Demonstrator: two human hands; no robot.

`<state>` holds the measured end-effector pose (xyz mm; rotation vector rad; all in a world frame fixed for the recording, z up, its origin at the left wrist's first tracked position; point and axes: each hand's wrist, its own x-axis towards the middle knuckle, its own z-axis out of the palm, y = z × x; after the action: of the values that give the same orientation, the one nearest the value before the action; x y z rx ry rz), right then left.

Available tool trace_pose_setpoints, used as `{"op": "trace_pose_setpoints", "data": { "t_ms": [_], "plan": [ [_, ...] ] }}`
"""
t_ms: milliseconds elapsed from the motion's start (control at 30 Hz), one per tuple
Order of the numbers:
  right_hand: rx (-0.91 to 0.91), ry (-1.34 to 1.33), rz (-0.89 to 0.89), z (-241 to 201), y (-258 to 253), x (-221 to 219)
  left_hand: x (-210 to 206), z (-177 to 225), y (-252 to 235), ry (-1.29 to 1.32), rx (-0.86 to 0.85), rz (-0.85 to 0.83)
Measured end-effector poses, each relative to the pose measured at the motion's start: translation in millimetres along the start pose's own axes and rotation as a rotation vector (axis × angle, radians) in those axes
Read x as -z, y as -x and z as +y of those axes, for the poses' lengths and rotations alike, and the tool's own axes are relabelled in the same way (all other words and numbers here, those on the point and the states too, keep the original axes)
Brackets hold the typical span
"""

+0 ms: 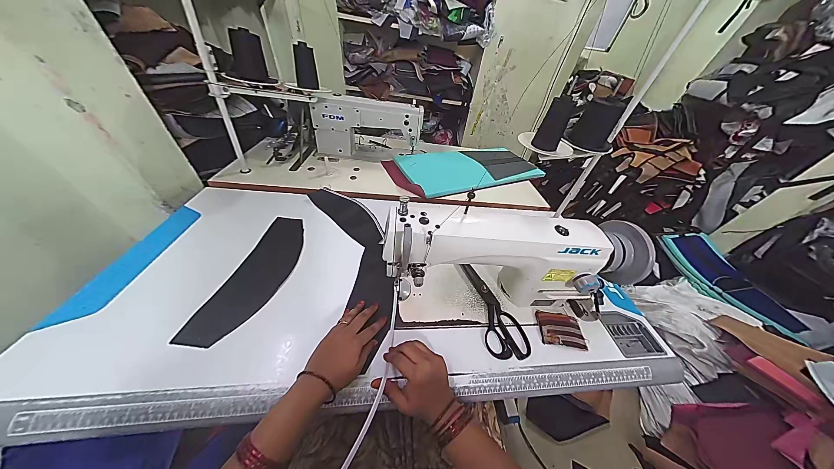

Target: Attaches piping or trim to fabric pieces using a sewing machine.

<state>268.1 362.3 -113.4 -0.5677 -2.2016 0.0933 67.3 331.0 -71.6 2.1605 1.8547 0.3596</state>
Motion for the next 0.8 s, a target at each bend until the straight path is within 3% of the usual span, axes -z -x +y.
{"op": "trace_pose_setpoints", "data": {
  "t_ms": [533, 800],
  "plan": [
    [-0.002, 0.007, 0.012, -0.3, -0.2, 0.3, -0.7, 6.2, 0.4, 0.019, -0.064, 0.081],
    [0.003, 0.006, 0.024, -0.3, -0.9, 0.1, 6.6, 10.3, -9.6, -0.001, -0.047, 0.019]
  ]
}}
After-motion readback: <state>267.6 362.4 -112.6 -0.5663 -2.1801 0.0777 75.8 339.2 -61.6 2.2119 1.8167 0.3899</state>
